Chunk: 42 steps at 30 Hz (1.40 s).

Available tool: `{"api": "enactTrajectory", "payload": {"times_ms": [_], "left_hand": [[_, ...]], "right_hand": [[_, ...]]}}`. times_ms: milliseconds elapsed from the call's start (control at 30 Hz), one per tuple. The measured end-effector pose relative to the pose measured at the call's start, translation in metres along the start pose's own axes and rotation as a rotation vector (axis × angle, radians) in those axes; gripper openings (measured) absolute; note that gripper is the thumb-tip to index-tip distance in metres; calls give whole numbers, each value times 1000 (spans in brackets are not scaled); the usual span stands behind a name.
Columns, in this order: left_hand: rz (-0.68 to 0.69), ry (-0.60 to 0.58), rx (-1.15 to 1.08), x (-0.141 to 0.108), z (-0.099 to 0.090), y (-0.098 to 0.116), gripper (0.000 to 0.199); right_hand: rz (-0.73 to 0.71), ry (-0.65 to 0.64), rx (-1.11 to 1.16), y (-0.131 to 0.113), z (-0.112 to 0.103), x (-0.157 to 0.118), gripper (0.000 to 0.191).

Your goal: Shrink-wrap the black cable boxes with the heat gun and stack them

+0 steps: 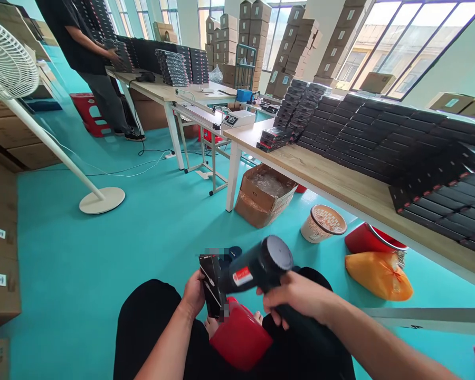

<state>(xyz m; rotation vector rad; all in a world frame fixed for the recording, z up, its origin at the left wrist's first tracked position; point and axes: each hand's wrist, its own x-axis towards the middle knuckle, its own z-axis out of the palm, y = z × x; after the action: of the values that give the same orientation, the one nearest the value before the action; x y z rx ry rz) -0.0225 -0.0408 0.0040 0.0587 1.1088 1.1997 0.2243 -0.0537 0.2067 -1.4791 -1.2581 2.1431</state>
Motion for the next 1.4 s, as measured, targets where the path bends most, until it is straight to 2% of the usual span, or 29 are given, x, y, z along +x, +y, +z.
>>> {"api": "enactTrajectory", "payload": {"times_ms": [100,200,400,533,633,700,867,1000,1133,1200,1267,1400], "left_hand": [[5,29,-72,2,0,3,10],[18,61,-129,4,0,5,9],[16,92,-168,6,-1,8,8],[15,76,-156,4,-4,9,8],[57,68,-121,5,-7,9,8],[118,71,-109,5,-7,7,17],[371,34,112,6,-4,2,37],[559,11,375,8,-3,-4,38],[717,-14,773,13,-9,-10,37],[783,-24,907,16,-14,-12,35],[840,-17,961,18,-18,-14,31],[890,-10,985,21,-22,-16,33]], "right_hand": [[91,-32,-88,32,6,-18,15],[104,29,-67,54,4,-31,13],[87,48,11,65,9,-37,16],[58,115,127,77,11,-31,31],[86,29,153,90,2,-29,30],[81,21,168,94,-6,-30,31],[-58,213,237,79,-14,-30,39],[-86,124,215,52,-1,-27,40],[-97,189,205,35,8,-16,33],[-56,155,166,32,10,-11,26],[-54,110,139,30,13,-6,24],[-67,197,173,27,16,-3,27]]}}
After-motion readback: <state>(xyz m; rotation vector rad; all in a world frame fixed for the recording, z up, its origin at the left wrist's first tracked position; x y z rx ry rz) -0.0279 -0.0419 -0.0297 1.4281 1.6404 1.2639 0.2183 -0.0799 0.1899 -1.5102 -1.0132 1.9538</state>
